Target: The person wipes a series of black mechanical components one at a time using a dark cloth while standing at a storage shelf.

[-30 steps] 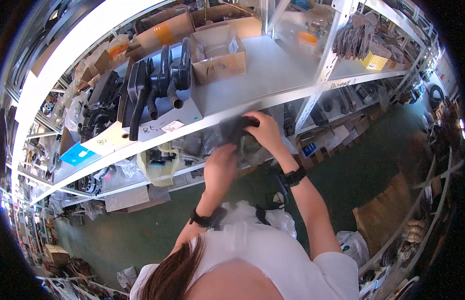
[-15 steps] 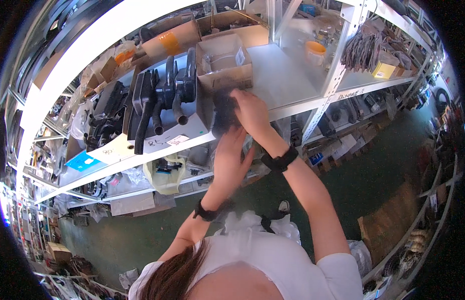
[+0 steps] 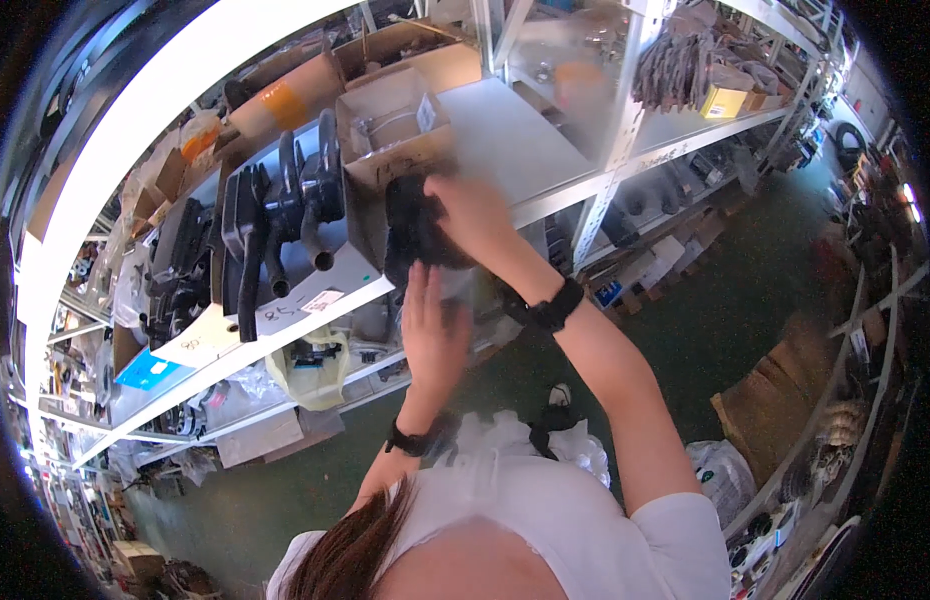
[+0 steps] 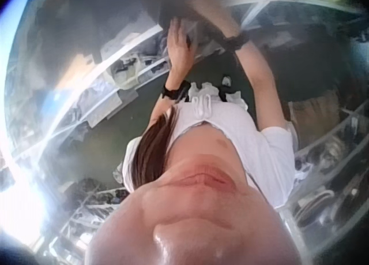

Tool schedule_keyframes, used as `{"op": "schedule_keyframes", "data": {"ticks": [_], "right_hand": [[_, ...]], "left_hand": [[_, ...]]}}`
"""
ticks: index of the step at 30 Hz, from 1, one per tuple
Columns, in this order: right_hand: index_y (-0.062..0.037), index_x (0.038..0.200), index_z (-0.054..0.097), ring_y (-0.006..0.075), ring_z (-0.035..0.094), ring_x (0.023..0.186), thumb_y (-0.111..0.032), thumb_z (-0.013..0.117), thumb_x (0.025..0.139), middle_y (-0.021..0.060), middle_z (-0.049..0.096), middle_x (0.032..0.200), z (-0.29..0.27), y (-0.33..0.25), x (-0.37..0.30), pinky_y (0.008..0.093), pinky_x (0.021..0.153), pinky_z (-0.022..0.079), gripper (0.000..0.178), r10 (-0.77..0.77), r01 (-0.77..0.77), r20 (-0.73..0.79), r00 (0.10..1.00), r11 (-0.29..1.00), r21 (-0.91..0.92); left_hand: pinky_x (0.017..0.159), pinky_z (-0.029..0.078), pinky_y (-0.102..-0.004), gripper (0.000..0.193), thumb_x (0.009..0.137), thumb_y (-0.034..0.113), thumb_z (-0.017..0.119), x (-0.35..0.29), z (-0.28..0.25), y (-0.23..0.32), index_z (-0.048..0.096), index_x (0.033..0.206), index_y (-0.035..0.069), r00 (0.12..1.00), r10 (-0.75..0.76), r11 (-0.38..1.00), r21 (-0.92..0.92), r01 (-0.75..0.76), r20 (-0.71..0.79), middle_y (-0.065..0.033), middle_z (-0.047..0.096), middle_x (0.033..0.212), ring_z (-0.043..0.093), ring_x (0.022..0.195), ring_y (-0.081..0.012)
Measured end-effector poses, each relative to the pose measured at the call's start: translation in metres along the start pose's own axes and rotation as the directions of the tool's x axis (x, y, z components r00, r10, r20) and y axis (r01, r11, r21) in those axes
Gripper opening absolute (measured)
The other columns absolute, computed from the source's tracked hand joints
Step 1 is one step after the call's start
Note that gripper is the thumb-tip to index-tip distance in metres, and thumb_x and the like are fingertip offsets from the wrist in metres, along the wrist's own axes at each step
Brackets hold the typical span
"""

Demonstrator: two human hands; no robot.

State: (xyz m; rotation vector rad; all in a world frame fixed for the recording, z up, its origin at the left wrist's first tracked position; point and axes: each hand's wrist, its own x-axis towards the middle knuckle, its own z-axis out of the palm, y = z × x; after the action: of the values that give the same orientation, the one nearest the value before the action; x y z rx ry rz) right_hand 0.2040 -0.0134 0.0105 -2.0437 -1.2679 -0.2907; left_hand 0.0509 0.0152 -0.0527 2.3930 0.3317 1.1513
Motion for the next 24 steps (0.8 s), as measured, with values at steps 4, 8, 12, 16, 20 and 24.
{"op": "schedule_keyframes", "data": {"ticks": [4, 8, 12, 16, 20, 24], "right_hand": [[-0.0056, 0.096, 0.049, 0.0351, 0.056, 0.082, 0.001, 0.06, 0.067, 0.0146, 0.059, 0.089, -0.015, 0.014, -0.021, 0.0396, 0.069, 0.045, 0.032, -0.017, 0.025, -0.075, 0.997, 0.995, 0.098], [-0.005, 0.098, 0.046, 0.0365, 0.055, 0.084, 0.003, 0.059, 0.067, 0.0157, 0.058, 0.092, -0.035, 0.021, -0.031, 0.0402, 0.069, 0.044, 0.034, 0.057, -0.056, -0.011, 0.998, 0.993, 0.105], [-0.0061, 0.099, 0.045, 0.0369, 0.054, 0.084, 0.003, 0.058, 0.067, 0.0154, 0.057, 0.093, -0.048, 0.05, -0.033, 0.0412, 0.069, 0.044, 0.035, 0.101, -0.099, -0.03, 0.994, 0.993, 0.057], [-0.006, 0.098, 0.043, 0.0375, 0.055, 0.08, 0.0, 0.053, 0.07, 0.0164, 0.056, 0.09, -0.051, 0.076, -0.023, 0.0448, 0.066, 0.043, 0.03, 0.066, -0.065, -0.078, 0.995, 0.998, 0.004], [-0.0055, 0.101, 0.041, 0.0393, 0.054, 0.079, 0.003, 0.052, 0.071, 0.0169, 0.055, 0.092, -0.04, 0.099, -0.004, 0.0454, 0.062, 0.043, 0.033, 0.156, -0.188, -0.165, 0.974, 0.962, -0.2], [-0.0042, 0.096, 0.041, 0.0344, 0.057, 0.075, -0.001, 0.053, 0.072, 0.0159, 0.054, 0.091, -0.035, 0.113, 0.014, 0.0423, 0.058, 0.046, 0.027, 0.225, -0.269, -0.162, 0.961, 0.898, -0.348]], "left_hand": [[0.096, 0.033, -0.0437, 0.056, 0.073, 0.009, 0.058, 0.008, 0.009, -0.002, 0.038, 0.124, -0.003, 1.0, -0.007, 0.997, 0.08, 0.005, 0.017, -0.0254, 0.04, 0.126, 0.04, 0.116, -0.0393], [0.097, 0.032, -0.0444, 0.054, 0.077, 0.019, 0.057, 0.023, 0.016, 0.005, 0.039, 0.121, -0.008, 0.993, -0.039, 0.996, 0.09, 0.029, 0.109, -0.0269, 0.041, 0.124, 0.04, 0.115, -0.0407], [0.098, 0.03, -0.0431, 0.058, 0.077, 0.025, 0.057, 0.047, 0.039, 0.014, 0.039, 0.121, -0.008, 0.974, 0.042, 0.967, 0.236, -0.096, 0.223, -0.0279, 0.041, 0.124, 0.041, 0.114, -0.0405], [0.098, 0.031, -0.0419, 0.061, 0.074, 0.029, 0.059, 0.082, 0.061, 0.023, 0.042, 0.118, -0.009, 0.92, 0.033, 0.967, 0.218, -0.128, 0.392, -0.0313, 0.042, 0.12, 0.043, 0.111, -0.0407], [0.08, 0.041, -0.0425, 0.043, 0.073, 0.027, 0.056, 0.144, 0.086, 0.013, 0.053, 0.102, -0.004, 0.717, 0.025, 0.973, 0.148, -0.177, 0.696, -0.0255, 0.05, 0.106, 0.051, 0.095, -0.0377], [0.071, 0.045, -0.0408, 0.028, 0.074, 0.02, 0.05, 0.205, 0.099, 0.014, 0.063, 0.089, 0.001, 0.416, 0.063, 0.953, 0.069, -0.296, 0.907, -0.0168, 0.061, 0.093, 0.058, 0.085, -0.0325]]}}
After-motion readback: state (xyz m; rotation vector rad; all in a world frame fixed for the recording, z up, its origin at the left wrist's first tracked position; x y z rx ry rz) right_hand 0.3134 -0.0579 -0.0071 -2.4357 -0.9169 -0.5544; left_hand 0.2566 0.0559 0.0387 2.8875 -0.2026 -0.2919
